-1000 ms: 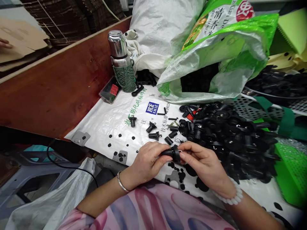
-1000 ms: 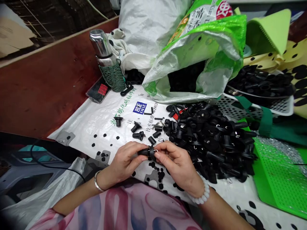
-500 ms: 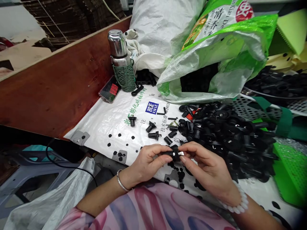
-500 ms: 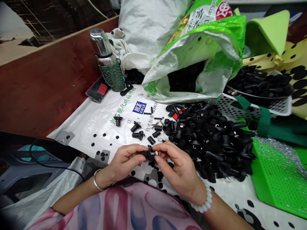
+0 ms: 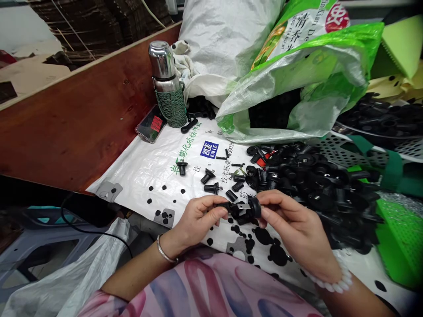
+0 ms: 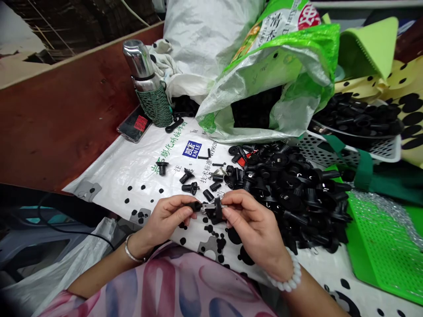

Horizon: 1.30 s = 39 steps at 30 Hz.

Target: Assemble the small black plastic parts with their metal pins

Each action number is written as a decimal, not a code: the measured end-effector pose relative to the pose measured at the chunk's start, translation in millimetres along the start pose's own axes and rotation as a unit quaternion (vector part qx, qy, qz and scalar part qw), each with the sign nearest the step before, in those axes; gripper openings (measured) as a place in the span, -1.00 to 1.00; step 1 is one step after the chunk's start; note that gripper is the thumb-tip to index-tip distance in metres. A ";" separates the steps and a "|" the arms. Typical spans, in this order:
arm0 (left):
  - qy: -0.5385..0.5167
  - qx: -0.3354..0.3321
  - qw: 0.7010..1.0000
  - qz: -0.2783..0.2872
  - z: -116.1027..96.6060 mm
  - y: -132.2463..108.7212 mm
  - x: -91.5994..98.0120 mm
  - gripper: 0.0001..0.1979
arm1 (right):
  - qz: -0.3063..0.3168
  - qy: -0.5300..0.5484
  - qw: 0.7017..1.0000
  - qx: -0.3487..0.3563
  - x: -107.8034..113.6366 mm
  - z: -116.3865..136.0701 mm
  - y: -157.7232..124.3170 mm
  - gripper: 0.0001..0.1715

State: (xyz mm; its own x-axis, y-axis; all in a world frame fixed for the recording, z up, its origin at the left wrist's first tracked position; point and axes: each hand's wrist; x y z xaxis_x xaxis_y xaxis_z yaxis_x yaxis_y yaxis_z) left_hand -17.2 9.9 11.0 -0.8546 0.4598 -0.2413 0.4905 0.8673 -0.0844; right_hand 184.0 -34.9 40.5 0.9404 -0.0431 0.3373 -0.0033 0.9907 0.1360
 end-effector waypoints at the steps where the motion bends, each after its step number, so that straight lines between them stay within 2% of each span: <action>1: -0.037 0.012 0.999 -0.008 0.9 1.1 1.0 -0.74 | 0.008 0.052 0.997 -0.047 -0.9 0.1 0.9 -0.90; 4: -0.156 0.041 0.987 -0.004 2.7 5.3 0.8 -0.69 | 0.026 0.201 0.968 -0.150 -6.8 0.8 5.5 -0.79; 7: -0.255 0.076 0.964 0.011 2.0 8.5 -4.0 -0.67 | 0.032 0.297 0.933 -0.200 -12.9 1.0 9.6 -0.74; 9: -0.292 0.091 0.952 0.011 0.7 9.3 -7.0 -0.69 | 0.036 0.317 0.924 -0.211 -14.3 0.1 10.2 -0.72; 11: -0.304 0.088 0.948 0.009 -0.3 9.1 -7.4 -0.71 | 0.034 0.289 0.935 -0.201 -13.7 -1.2 9.2 -0.73; 13: -0.305 0.073 0.950 0.003 -1.1 8.4 -4.1 -0.72 | 0.017 0.190 0.969 -0.156 -13.1 -1.5 8.1 -0.78; 15: -0.300 0.048 0.953 -0.013 -1.8 7.8 2.1 -0.74 | -0.001 0.028 0.998 -0.048 -15.5 -0.4 8.8 -0.86; 16: -0.295 0.033 0.955 -0.026 -2.1 7.6 5.8 -0.75 | -0.002 -0.061 0.998 0.026 -18.5 0.4 10.2 -0.89; 17: -0.287 0.017 0.957 -0.040 -2.2 7.4 9.6 -0.76 | 0.001 -0.146 0.984 0.100 -22.8 1.1 12.3 -0.90; 19: -0.262 -0.011 0.963 -0.063 -1.7 6.6 16.7 -0.77 | 0.020 -0.298 0.929 0.219 -33.7 1.3 17.9 -0.85; 21: -0.232 -0.029 0.970 -0.073 0.1 5.1 22.4 -0.76 | 0.042 -0.397 0.876 0.271 -44.5 -0.2 24.1 -0.81; 22: -0.217 -0.034 0.973 -0.075 1.5 4.0 24.7 -0.75 | 0.050 -0.425 0.859 0.281 -48.4 -1.2 26.8 -0.79; 23: -0.203 -0.037 0.975 -0.076 3.1 2.8 26.8 -0.75 | 0.059 -0.438 0.850 0.285 -50.8 -2.1 29.1 -0.79; 25: -0.181 -0.039 0.980 -0.075 6.6 0.3 30.2 -0.74 | 0.063 -0.437 0.851 0.284 -51.2 -2.3 32.2 -0.81; 30: -0.141 -0.033 0.988 -0.050 9.7 -1.2 31.5 -0.75 | 0.024 -0.355 0.890 0.286 -41.6 8.2 36.7 -0.77; 34: -0.114 -0.014 0.992 -0.050 5.3 -0.1 26.2 -0.74 | 0.066 -0.307 0.907 0.281 -41.9 14.8 39.3 -0.82; 37: -0.116 -0.004 0.992 -0.052 3.1 -1.3 24.3 -0.74 | 0.072 -0.297 0.901 0.308 -42.5 13.4 39.1 -0.83; 39: -0.131 0.004 0.990 -0.044 3.2 -2.4 24.3 -0.76 | 0.073 -0.306 0.879 0.358 -40.6 10.4 38.1 -0.80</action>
State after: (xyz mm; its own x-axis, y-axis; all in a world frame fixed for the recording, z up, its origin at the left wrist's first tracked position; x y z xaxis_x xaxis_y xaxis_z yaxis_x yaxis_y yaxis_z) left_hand -38.6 18.3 2.2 -0.8206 0.3165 -0.4758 0.4188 0.8996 -0.1239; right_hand 142.2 3.3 41.7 0.5532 -0.2010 0.8084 -0.5283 0.6657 0.5270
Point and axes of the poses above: each hand's wrist, its own y-axis towards the middle knuckle, its own x-axis out of the back of the hand, z = x × y, and after that the axes turned 6 degrees about -y, right-handed
